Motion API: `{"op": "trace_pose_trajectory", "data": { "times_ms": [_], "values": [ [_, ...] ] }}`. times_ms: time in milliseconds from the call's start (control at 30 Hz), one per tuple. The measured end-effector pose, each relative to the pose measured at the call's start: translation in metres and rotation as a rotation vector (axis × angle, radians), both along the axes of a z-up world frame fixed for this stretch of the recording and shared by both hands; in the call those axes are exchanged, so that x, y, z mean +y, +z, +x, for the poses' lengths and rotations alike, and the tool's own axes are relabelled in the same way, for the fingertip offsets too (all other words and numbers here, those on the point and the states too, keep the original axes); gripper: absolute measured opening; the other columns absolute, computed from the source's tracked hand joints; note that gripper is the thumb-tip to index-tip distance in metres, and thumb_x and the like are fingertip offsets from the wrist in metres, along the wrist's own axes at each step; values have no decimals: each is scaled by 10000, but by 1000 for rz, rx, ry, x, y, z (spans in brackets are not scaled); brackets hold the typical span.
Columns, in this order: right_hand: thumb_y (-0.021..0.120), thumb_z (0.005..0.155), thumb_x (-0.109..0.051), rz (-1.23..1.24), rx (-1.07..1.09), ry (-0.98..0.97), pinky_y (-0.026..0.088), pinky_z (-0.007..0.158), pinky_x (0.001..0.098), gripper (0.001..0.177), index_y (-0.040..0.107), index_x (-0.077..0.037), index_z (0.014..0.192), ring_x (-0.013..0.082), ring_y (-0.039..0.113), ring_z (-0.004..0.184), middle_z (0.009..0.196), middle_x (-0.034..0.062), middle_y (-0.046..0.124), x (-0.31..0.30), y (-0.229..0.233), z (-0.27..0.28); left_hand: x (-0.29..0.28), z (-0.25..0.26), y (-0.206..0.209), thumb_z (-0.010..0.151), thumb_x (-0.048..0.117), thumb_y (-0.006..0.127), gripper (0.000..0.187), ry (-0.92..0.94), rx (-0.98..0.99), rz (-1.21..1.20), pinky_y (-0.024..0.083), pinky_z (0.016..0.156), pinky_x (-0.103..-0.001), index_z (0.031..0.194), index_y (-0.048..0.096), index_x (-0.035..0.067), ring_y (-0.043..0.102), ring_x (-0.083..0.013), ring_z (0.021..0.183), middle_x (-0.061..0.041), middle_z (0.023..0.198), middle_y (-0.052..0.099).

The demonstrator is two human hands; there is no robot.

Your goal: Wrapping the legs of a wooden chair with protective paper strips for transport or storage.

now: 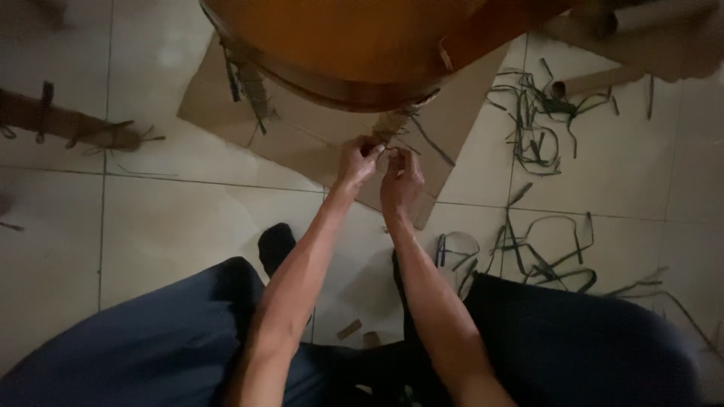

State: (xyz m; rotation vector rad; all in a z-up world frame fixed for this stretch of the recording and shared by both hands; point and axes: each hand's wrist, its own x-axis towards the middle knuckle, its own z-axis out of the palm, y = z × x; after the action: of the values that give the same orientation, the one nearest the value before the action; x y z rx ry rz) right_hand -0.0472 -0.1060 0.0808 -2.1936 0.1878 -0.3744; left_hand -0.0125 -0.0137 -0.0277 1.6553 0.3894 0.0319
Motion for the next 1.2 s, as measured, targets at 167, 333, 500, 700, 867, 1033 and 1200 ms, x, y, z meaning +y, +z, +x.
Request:
{"op": "trace_pose_trajectory", "data": {
  "times_ms": [167, 333, 500, 700, 867, 1033, 1200],
  "values": [
    [626, 1019, -106, 22, 30, -31, 592, 750, 486, 123, 691, -84, 1121, 416, 706, 936, 996, 178, 715, -2, -9, 1, -4, 4, -36, 915, 224, 801, 261, -24, 4, 39, 583, 752, -443, 1054, 745, 11, 735, -417, 948, -223, 935, 744],
    [615, 1028, -113, 83, 9, 21, 577, 783, 551, 174, 671, -38, 1175, 481, 670, 1006, 1077, 214, 687, -10, -47, 9, 1, -8, 37, 1002, 318, 691, 497, -10, 95, -197, 470, 1035, -607, 1279, 625, -90, 552, -534, 1290, -381, 1308, 618],
    [670, 993, -189, 285, 321, 3, 581, 659, 458, 170, 740, -51, 923, 339, 731, 746, 874, 200, 751, -11, -36, 25, 3, 10, -23, 946, 312, 707, 351, -91, 224, 78, 570, 919, -479, 1217, 738, 92, 701, -374, 1124, -188, 1160, 747],
    [763, 952, -230, 551, 490, 85, 546, 514, 347, 208, 775, -35, 879, 174, 643, 599, 779, 132, 739, -33, -43, 34, 6, 11, -31, 952, 294, 737, 277, -145, 74, 230, 614, 782, -479, 1112, 757, 68, 740, -400, 983, -188, 1001, 768],
    [711, 951, -190, 471, 611, 84, 552, 584, 362, 234, 787, 29, 981, 200, 656, 618, 764, 181, 741, -27, -14, 42, 6, 7, -6, 918, 267, 750, 260, -139, 81, 291, 603, 808, -487, 1080, 755, 63, 731, -416, 983, -199, 978, 762],
    [668, 975, -136, 505, 497, 177, 525, 552, 348, 212, 791, 30, 932, 185, 600, 533, 697, 188, 708, -32, 5, 35, 7, -2, 20, 924, 243, 731, 229, -153, 153, 183, 602, 839, -456, 1115, 776, 126, 738, -367, 1016, -135, 1041, 776],
    [610, 889, -100, 439, 484, 211, 442, 459, 297, 260, 663, -68, 637, 125, 496, 446, 510, 93, 579, -22, 33, 36, 3, -5, -4, 925, 203, 723, 245, -106, 136, 11, 594, 883, -458, 1138, 763, 88, 727, -379, 1047, -180, 1073, 763]
  ]
}}
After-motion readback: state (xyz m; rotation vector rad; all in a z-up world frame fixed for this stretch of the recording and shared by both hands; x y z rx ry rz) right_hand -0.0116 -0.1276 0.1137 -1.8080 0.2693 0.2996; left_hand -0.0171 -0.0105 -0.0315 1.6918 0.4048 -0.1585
